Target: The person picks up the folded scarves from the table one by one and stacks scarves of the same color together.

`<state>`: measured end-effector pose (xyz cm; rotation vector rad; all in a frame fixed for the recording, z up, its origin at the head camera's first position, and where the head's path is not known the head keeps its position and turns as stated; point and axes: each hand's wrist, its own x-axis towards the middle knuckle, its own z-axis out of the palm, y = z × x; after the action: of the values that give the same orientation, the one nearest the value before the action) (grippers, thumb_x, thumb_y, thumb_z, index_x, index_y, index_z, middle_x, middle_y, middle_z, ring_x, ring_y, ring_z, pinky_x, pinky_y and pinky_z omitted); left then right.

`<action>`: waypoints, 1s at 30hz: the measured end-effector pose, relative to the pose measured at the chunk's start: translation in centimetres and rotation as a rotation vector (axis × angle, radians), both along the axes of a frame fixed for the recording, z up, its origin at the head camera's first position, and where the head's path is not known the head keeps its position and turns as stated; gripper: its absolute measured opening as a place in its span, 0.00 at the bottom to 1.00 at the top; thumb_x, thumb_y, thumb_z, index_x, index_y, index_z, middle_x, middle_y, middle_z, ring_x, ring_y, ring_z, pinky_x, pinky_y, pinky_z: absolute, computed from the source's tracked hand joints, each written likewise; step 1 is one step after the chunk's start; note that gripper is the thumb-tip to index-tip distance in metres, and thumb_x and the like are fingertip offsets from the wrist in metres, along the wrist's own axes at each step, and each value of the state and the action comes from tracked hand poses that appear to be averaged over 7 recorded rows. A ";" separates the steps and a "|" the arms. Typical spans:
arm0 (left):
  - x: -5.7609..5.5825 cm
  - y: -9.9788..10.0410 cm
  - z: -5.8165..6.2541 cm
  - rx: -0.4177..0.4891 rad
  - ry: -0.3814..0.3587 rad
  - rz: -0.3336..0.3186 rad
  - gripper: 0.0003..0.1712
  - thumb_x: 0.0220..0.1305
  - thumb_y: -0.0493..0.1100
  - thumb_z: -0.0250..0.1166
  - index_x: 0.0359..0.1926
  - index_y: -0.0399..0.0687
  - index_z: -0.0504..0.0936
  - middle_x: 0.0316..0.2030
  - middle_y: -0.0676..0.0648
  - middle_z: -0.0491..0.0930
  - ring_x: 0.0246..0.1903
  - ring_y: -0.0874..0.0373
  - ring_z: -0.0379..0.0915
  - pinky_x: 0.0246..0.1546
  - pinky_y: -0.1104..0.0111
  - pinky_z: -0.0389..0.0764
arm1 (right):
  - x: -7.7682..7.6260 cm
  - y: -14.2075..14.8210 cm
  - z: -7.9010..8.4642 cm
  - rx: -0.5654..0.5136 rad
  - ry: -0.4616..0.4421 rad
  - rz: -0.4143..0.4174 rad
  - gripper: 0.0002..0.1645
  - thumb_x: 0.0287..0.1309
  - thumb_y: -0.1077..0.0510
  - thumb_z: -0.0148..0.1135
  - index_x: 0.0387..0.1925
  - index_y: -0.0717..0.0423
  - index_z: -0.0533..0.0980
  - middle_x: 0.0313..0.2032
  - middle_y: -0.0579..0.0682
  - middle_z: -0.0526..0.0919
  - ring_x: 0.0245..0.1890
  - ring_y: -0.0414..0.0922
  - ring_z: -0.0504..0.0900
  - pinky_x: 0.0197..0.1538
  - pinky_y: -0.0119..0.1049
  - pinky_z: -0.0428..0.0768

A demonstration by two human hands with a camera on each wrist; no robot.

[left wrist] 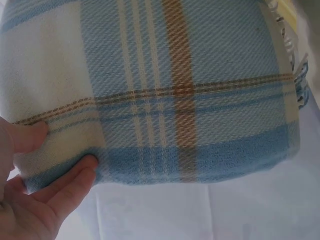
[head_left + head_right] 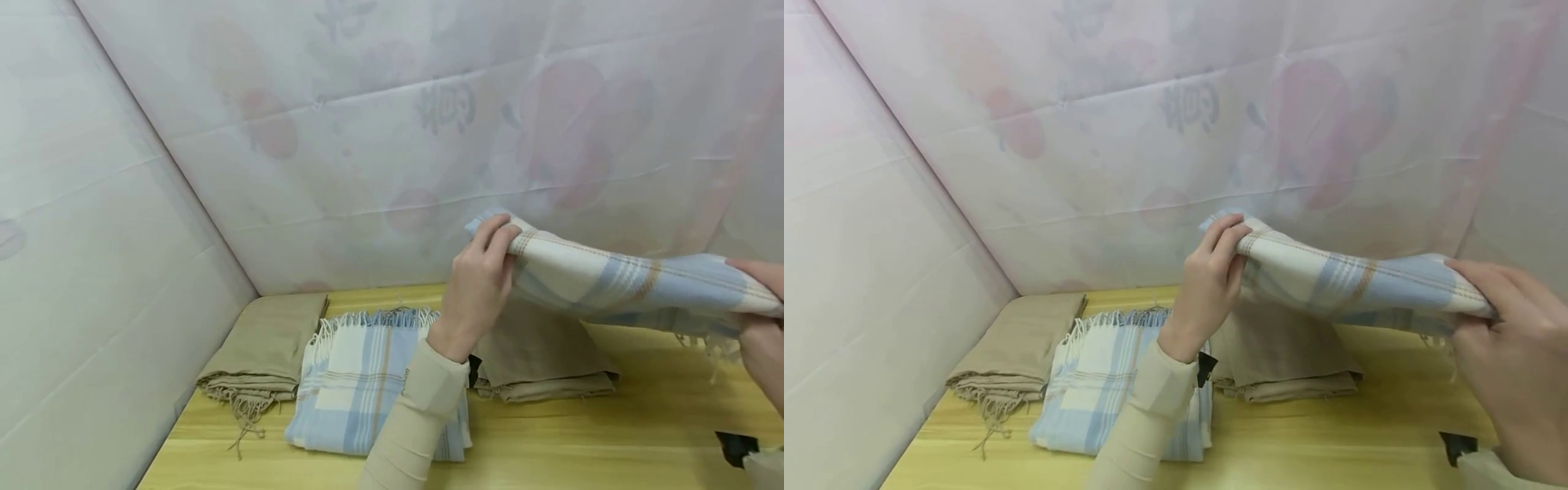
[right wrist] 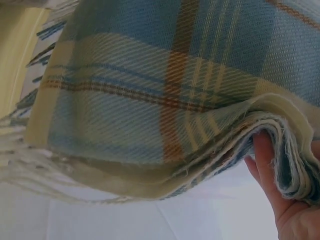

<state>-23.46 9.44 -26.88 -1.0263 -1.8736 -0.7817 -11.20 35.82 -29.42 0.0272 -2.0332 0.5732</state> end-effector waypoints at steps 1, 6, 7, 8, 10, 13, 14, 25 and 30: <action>-0.1 -0.2 0.1 0.000 -0.001 -0.001 0.10 0.70 0.29 0.61 0.50 0.37 0.79 0.57 0.39 0.77 0.51 0.48 0.82 0.57 0.75 0.74 | -0.1 -0.1 0.2 0.021 0.019 0.012 0.28 0.65 0.73 0.35 0.59 0.75 0.74 0.48 0.84 0.75 0.47 0.82 0.72 0.61 0.15 0.51; -0.1 -1.2 0.2 -0.006 -0.017 0.009 0.11 0.69 0.29 0.61 0.51 0.36 0.79 0.57 0.37 0.76 0.51 0.47 0.82 0.55 0.74 0.76 | -1.2 -0.9 1.1 0.060 0.080 0.018 0.20 0.66 0.77 0.45 0.54 0.76 0.78 0.46 0.81 0.77 0.56 0.59 0.80 0.63 0.16 0.55; -0.2 -1.4 0.2 -0.003 -0.018 0.014 0.11 0.69 0.28 0.61 0.51 0.36 0.79 0.57 0.37 0.76 0.51 0.46 0.82 0.55 0.73 0.77 | -1.4 -1.2 1.3 0.058 0.090 0.022 0.19 0.65 0.78 0.47 0.53 0.77 0.78 0.46 0.81 0.77 0.56 0.60 0.80 0.63 0.17 0.55; -0.2 -1.6 0.3 -0.002 -0.016 0.019 0.11 0.69 0.28 0.61 0.51 0.36 0.79 0.57 0.37 0.76 0.50 0.46 0.82 0.55 0.73 0.77 | -1.6 -1.3 1.4 0.057 0.096 0.018 0.19 0.64 0.79 0.48 0.52 0.77 0.79 0.46 0.81 0.77 0.57 0.59 0.79 0.63 0.18 0.56; -0.2 -1.8 0.3 0.000 -0.009 0.026 0.12 0.69 0.27 0.61 0.51 0.36 0.78 0.57 0.38 0.76 0.50 0.46 0.82 0.54 0.72 0.78 | -2.0 -1.7 1.6 0.056 0.113 0.008 0.18 0.63 0.81 0.48 0.50 0.77 0.79 0.46 0.80 0.78 0.52 0.71 0.77 0.65 0.21 0.57; -0.3 -2.0 0.4 -0.013 0.004 0.033 0.12 0.68 0.28 0.61 0.51 0.36 0.78 0.57 0.38 0.76 0.50 0.46 0.82 0.54 0.72 0.78 | -2.3 -2.0 1.8 0.059 0.129 -0.008 0.19 0.63 0.81 0.46 0.49 0.77 0.80 0.46 0.79 0.78 0.48 0.79 0.74 0.67 0.26 0.60; -0.3 -2.1 0.4 -0.019 0.007 0.037 0.12 0.68 0.28 0.62 0.51 0.36 0.78 0.57 0.38 0.76 0.50 0.46 0.82 0.54 0.72 0.78 | -2.3 -2.1 1.9 0.058 0.135 -0.006 0.20 0.62 0.81 0.45 0.49 0.77 0.80 0.46 0.79 0.78 0.49 0.79 0.74 0.67 0.26 0.60; -0.4 -2.9 0.5 -0.018 0.020 0.037 0.10 0.70 0.29 0.61 0.51 0.35 0.77 0.57 0.37 0.75 0.51 0.45 0.81 0.53 0.71 0.79 | -2.6 -2.8 2.1 0.044 0.167 0.048 0.24 0.59 0.81 0.42 0.50 0.76 0.81 0.47 0.78 0.79 0.50 0.76 0.77 0.61 0.17 0.57; -0.2 -3.3 0.4 0.005 0.025 0.027 0.10 0.71 0.28 0.58 0.51 0.36 0.77 0.57 0.37 0.75 0.51 0.45 0.81 0.52 0.70 0.80 | -2.6 -3.3 2.1 0.043 0.171 0.040 0.23 0.60 0.81 0.44 0.50 0.76 0.80 0.47 0.78 0.79 0.50 0.76 0.77 0.60 0.16 0.57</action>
<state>-23.71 6.18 -26.46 -1.0007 -1.8598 -0.7547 -13.84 32.49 -27.30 0.1380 -1.8821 0.5337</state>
